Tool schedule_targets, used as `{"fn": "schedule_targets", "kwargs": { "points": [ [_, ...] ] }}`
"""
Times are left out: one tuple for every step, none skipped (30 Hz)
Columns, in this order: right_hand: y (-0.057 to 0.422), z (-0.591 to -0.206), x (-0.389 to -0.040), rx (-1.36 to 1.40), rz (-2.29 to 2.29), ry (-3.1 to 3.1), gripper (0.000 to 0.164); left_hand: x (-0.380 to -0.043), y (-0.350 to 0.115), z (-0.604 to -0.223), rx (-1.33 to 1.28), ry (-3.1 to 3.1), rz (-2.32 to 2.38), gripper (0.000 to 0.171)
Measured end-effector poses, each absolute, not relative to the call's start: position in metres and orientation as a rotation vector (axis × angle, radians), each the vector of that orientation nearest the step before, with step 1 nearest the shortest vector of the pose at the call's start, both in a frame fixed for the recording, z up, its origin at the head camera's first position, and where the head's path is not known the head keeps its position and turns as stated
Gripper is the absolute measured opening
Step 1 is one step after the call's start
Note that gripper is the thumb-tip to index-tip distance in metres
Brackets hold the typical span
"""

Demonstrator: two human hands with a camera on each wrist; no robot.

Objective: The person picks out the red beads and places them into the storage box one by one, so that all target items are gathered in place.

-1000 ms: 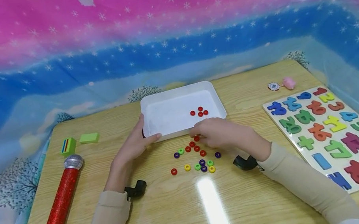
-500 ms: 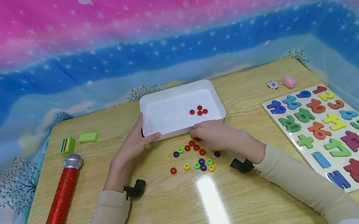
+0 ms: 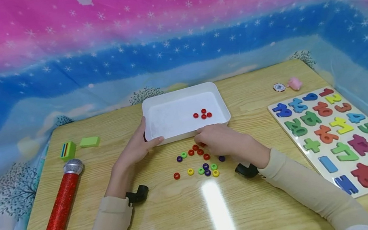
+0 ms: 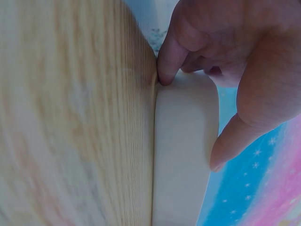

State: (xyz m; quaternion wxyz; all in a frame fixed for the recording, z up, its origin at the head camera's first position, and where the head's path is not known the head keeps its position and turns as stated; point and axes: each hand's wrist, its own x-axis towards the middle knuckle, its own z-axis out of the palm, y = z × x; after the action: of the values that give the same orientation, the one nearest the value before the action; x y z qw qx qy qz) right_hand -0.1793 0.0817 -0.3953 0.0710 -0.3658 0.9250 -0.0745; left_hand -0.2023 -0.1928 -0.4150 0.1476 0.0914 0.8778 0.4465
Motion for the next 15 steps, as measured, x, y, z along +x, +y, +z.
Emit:
{"fn": "schedule_targets", "kwargs": {
  "points": [
    [0.082, -0.395, -0.179, -1.102, -0.238, 2.780, 0.012, -0.202, -0.193, -0.415, 0.262, 2.526, 1.283, 0.106],
    [0.082, -0.394, -0.180, -1.110, -0.254, 2.780, 0.013, -0.202, -0.193, -0.415, 0.262, 2.524, 1.287, 0.105],
    [0.083, -0.392, -0.180, -1.117, -0.276, 2.780, 0.013, -0.202, -0.193, -0.415, 0.263, 2.523, 1.289, 0.105],
    [0.084, -0.391, -0.180, -1.119, -0.294, 2.782, 0.013, -0.202, -0.194, -0.416, 0.265, 2.524, 1.289, 0.104],
    [0.085, -0.389, -0.181, -1.125, -0.316, 2.782, 0.013, -0.202, -0.194, -0.416, 0.265, 2.526, 1.290, 0.104],
    [0.086, -0.387, -0.181, -1.130, -0.336, 2.784, 0.013, -0.202, -0.194, -0.416, 0.266, 2.526, 1.293, 0.104],
    [0.087, -0.385, -0.182, -1.133, -0.349, 2.786, 0.013, -0.202, -0.194, -0.417, 0.266, 2.528, 1.292, 0.103],
    [0.088, -0.383, -0.183, -1.129, -0.366, 2.784, 0.013, -0.202, -0.194, -0.417, 0.268, 2.529, 1.292, 0.103],
    [0.090, -0.381, -0.183, -1.122, -0.376, 2.783, 0.011, -0.202, -0.194, -0.417, 0.270, 2.532, 1.285, 0.103],
    [0.091, -0.379, -0.184, -1.115, -0.389, 2.779, 0.011, -0.202, -0.194, -0.417, 0.269, 2.534, 1.282, 0.104],
    [0.092, -0.377, -0.185, -1.110, -0.404, 2.776, 0.012, -0.202, -0.193, -0.416, 0.267, 2.534, 1.281, 0.104],
    [0.092, -0.375, -0.185, -1.104, -0.417, 2.780, 0.012, -0.203, -0.193, -0.416, 0.267, 2.535, 1.279, 0.105],
    [0.093, -0.372, -0.186, -1.095, -0.428, 2.787, 0.013, -0.203, -0.193, -0.416, 0.268, 2.536, 1.276, 0.106],
    [0.094, -0.369, -0.187, -1.088, -0.434, 2.799, 0.014, -0.203, -0.193, -0.416, 0.270, 2.536, 1.273, 0.107],
    [0.095, -0.367, -0.188, -1.081, -0.432, 2.819, 0.014, -0.203, -0.193, -0.416, 0.270, 2.538, 1.273, 0.107]
  ]
}}
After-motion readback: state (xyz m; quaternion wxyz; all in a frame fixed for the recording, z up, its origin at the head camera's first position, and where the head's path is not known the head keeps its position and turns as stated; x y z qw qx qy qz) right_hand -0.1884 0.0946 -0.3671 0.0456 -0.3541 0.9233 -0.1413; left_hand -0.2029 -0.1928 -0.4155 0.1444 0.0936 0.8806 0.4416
